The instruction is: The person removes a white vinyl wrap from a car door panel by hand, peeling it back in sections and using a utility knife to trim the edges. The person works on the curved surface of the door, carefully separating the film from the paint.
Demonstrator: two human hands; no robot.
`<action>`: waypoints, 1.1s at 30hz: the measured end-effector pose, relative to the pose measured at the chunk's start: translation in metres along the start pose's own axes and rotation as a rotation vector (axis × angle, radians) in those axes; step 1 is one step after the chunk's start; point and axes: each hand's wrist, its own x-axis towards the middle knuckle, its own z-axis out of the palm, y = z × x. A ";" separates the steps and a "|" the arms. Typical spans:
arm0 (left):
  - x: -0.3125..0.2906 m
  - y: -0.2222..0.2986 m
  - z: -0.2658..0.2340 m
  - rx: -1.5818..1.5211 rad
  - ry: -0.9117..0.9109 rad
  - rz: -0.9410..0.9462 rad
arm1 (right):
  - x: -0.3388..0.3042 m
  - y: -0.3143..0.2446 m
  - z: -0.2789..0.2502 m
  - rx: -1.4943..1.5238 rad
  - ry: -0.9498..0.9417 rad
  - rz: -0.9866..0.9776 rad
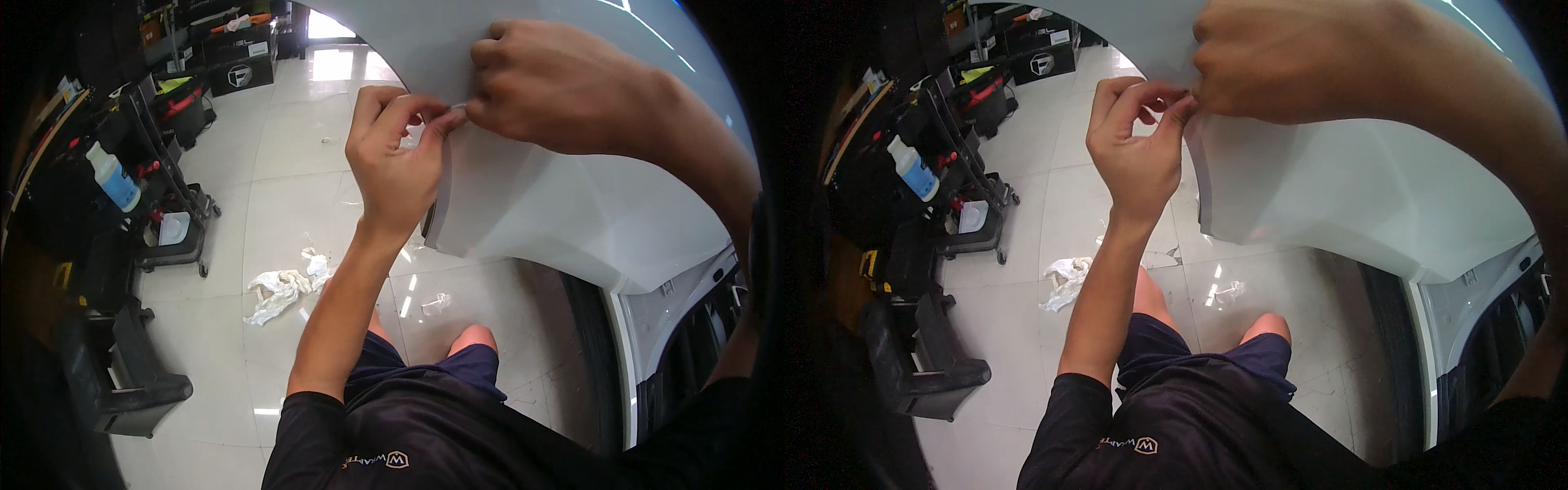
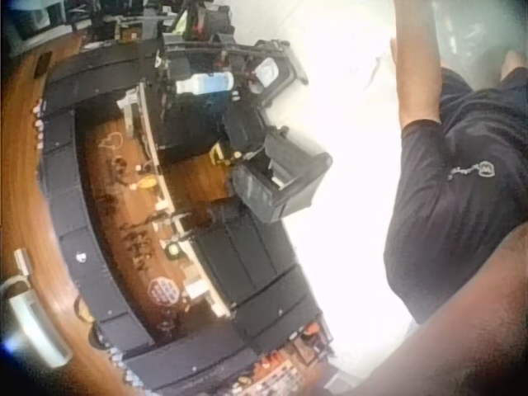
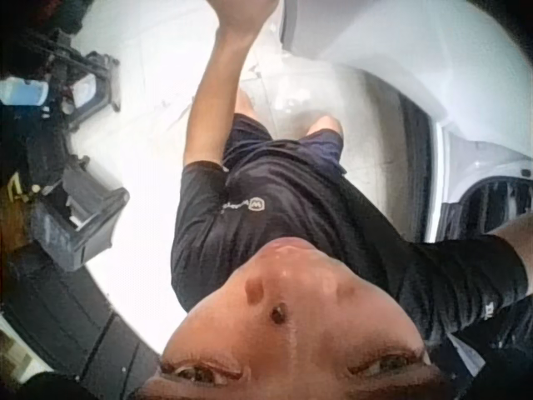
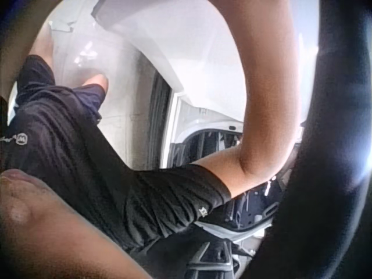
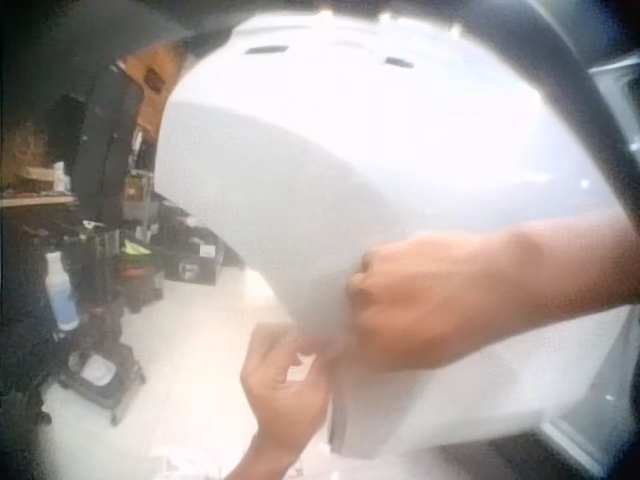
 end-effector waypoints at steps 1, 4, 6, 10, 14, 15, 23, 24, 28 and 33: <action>0.001 0.000 0.001 -0.012 -0.005 -0.022 | 0.000 0.001 0.003 -0.001 0.039 -0.014; -0.002 -0.004 0.005 -0.046 -0.014 -0.073 | -0.001 0.010 0.012 0.021 0.161 -0.083; -0.003 -0.006 0.006 -0.039 -0.003 -0.066 | -0.001 0.018 0.005 0.078 0.081 -0.152; -0.001 -0.001 0.002 0.037 0.045 -0.012 | -0.008 0.019 0.007 0.169 0.077 -0.128; 0.000 -0.002 0.003 0.085 0.030 0.056 | -0.010 0.000 0.023 0.096 0.294 0.073; 0.001 -0.002 0.003 0.099 0.018 0.059 | -0.012 -0.002 0.026 0.111 0.305 0.088; 0.015 -0.003 0.002 0.295 -0.108 0.160 | -0.019 0.002 0.057 0.325 0.434 0.166; 0.016 0.006 0.000 0.304 -0.137 0.221 | -0.018 -0.001 0.060 0.362 0.466 0.181; 0.012 0.031 0.017 0.113 -0.089 0.183 | -0.023 -0.008 0.058 0.373 0.535 0.172; 0.015 0.032 0.021 0.384 -0.079 0.258 | -0.025 -0.007 0.059 0.353 0.498 0.155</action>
